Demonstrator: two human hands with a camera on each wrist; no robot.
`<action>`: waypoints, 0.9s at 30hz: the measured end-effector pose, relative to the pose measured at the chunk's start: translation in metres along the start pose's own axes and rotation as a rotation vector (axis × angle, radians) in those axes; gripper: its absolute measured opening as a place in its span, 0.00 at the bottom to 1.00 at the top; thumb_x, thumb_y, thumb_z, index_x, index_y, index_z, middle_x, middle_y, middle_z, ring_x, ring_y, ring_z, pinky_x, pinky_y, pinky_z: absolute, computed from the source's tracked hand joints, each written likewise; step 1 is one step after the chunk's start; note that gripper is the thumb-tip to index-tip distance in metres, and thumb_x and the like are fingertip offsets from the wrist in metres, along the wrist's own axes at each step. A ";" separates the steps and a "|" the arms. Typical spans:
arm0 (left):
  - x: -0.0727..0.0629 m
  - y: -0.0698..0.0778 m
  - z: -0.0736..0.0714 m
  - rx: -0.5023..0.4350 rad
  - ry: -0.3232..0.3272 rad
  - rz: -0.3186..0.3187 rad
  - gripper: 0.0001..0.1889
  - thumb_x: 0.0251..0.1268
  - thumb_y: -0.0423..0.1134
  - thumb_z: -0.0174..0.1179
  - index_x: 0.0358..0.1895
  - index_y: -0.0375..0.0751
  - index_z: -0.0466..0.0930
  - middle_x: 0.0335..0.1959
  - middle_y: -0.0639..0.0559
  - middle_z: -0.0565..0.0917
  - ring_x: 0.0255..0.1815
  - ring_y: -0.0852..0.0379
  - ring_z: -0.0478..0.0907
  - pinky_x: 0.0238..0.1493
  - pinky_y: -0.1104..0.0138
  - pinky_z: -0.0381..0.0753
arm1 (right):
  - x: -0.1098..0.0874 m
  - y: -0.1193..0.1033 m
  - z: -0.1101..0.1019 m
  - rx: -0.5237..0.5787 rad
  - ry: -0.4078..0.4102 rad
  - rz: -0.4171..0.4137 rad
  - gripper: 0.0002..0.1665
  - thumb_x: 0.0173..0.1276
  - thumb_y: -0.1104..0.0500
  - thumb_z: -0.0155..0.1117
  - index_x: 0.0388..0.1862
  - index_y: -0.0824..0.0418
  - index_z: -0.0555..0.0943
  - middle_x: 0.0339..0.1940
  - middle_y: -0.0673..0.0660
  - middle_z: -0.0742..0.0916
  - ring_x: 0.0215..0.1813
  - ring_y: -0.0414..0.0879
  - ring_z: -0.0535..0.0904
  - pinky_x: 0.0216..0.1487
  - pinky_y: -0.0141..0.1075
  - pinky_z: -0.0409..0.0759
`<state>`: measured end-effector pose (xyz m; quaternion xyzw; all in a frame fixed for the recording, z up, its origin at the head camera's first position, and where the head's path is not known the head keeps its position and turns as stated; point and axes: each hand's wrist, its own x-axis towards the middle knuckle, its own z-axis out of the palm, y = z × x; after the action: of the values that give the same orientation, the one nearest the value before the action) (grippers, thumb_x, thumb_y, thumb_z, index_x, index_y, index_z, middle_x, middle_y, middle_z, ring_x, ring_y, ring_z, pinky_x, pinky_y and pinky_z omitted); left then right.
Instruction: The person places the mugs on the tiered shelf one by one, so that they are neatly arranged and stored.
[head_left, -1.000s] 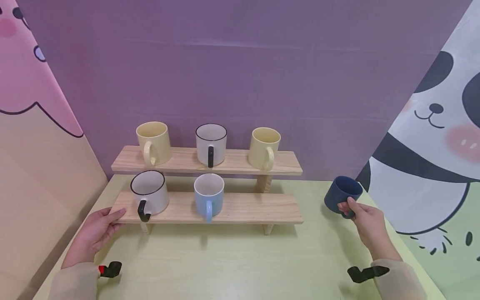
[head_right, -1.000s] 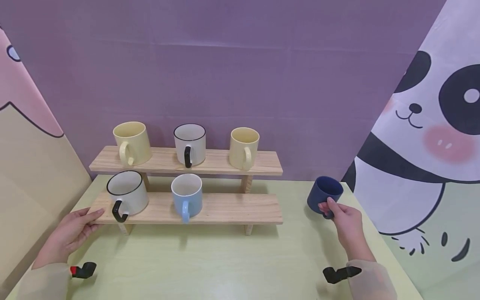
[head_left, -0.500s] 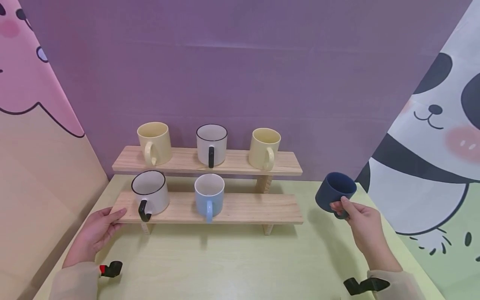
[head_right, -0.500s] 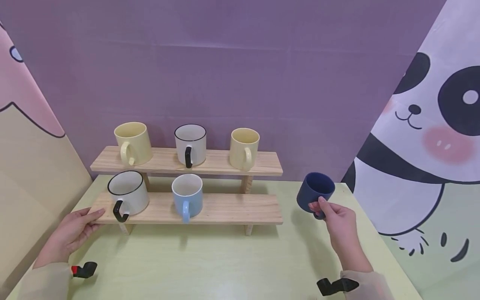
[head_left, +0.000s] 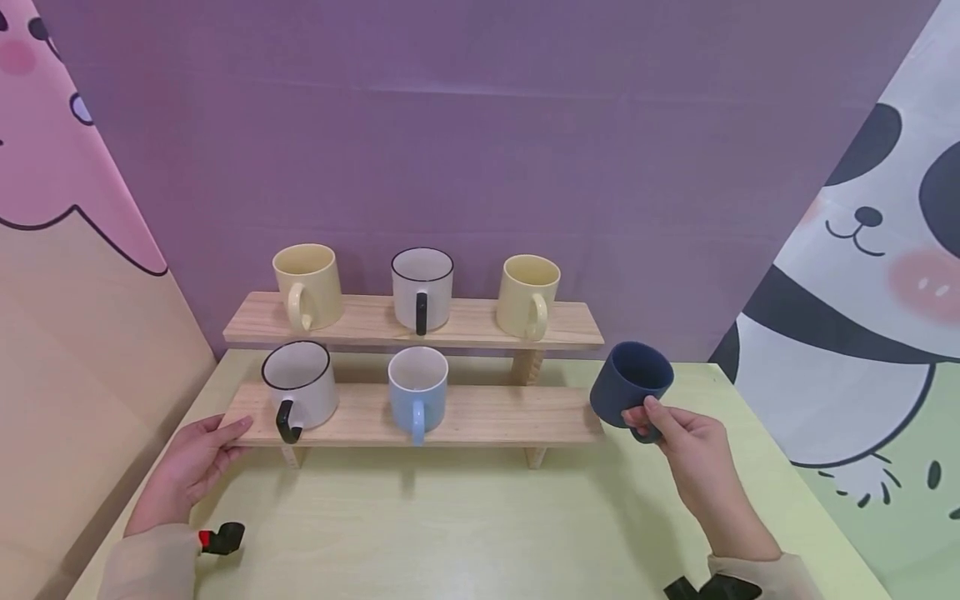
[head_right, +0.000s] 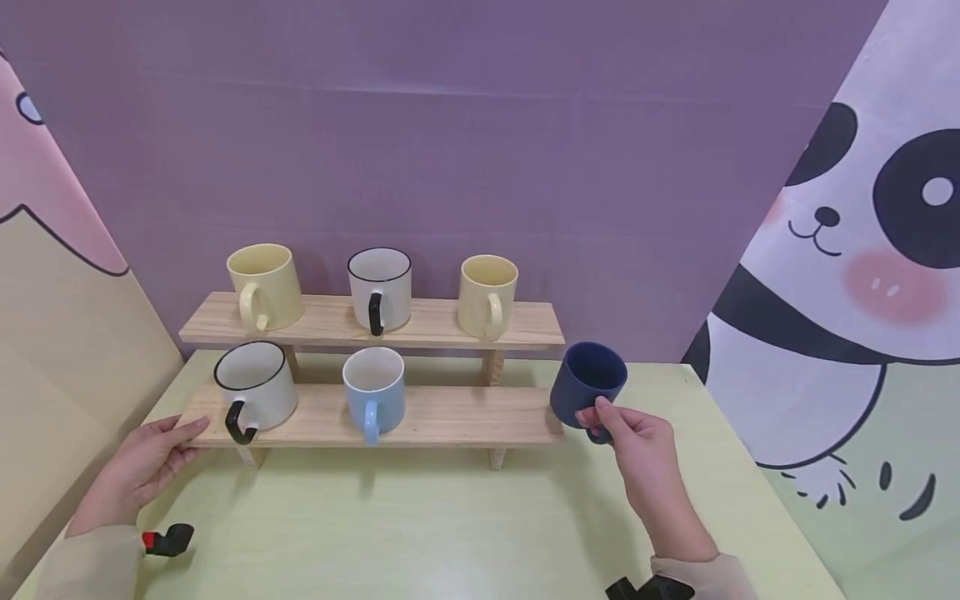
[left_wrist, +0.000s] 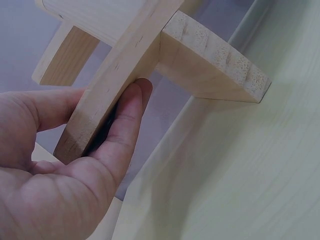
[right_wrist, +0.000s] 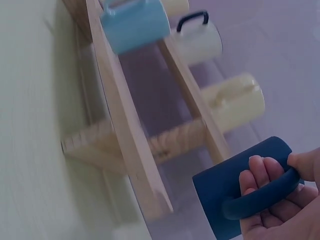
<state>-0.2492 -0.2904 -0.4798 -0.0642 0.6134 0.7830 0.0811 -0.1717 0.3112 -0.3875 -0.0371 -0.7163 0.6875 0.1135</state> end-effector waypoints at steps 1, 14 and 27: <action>0.000 0.000 0.000 0.001 -0.004 0.001 0.38 0.78 0.29 0.56 0.73 0.13 0.39 0.42 0.48 0.79 0.42 0.62 0.83 0.54 0.66 0.82 | -0.002 -0.001 0.004 -0.001 -0.006 0.001 0.22 0.78 0.56 0.63 0.45 0.79 0.84 0.34 0.55 0.90 0.43 0.41 0.86 0.53 0.26 0.80; -0.001 0.001 0.000 0.008 -0.001 -0.002 0.38 0.78 0.30 0.56 0.73 0.13 0.40 0.41 0.49 0.80 0.42 0.62 0.84 0.53 0.66 0.82 | -0.014 -0.002 0.061 -0.027 -0.035 0.026 0.22 0.78 0.59 0.63 0.46 0.83 0.82 0.33 0.59 0.90 0.43 0.44 0.86 0.54 0.31 0.81; 0.000 0.001 -0.002 0.000 -0.006 -0.005 0.38 0.78 0.30 0.56 0.72 0.13 0.40 0.42 0.48 0.79 0.43 0.61 0.83 0.53 0.66 0.82 | -0.011 0.017 0.112 -0.073 0.001 0.020 0.16 0.76 0.62 0.64 0.39 0.77 0.87 0.33 0.62 0.90 0.43 0.45 0.85 0.48 0.33 0.82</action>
<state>-0.2497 -0.2921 -0.4796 -0.0631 0.6128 0.7831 0.0848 -0.1862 0.2008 -0.4086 -0.0487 -0.7405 0.6619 0.1058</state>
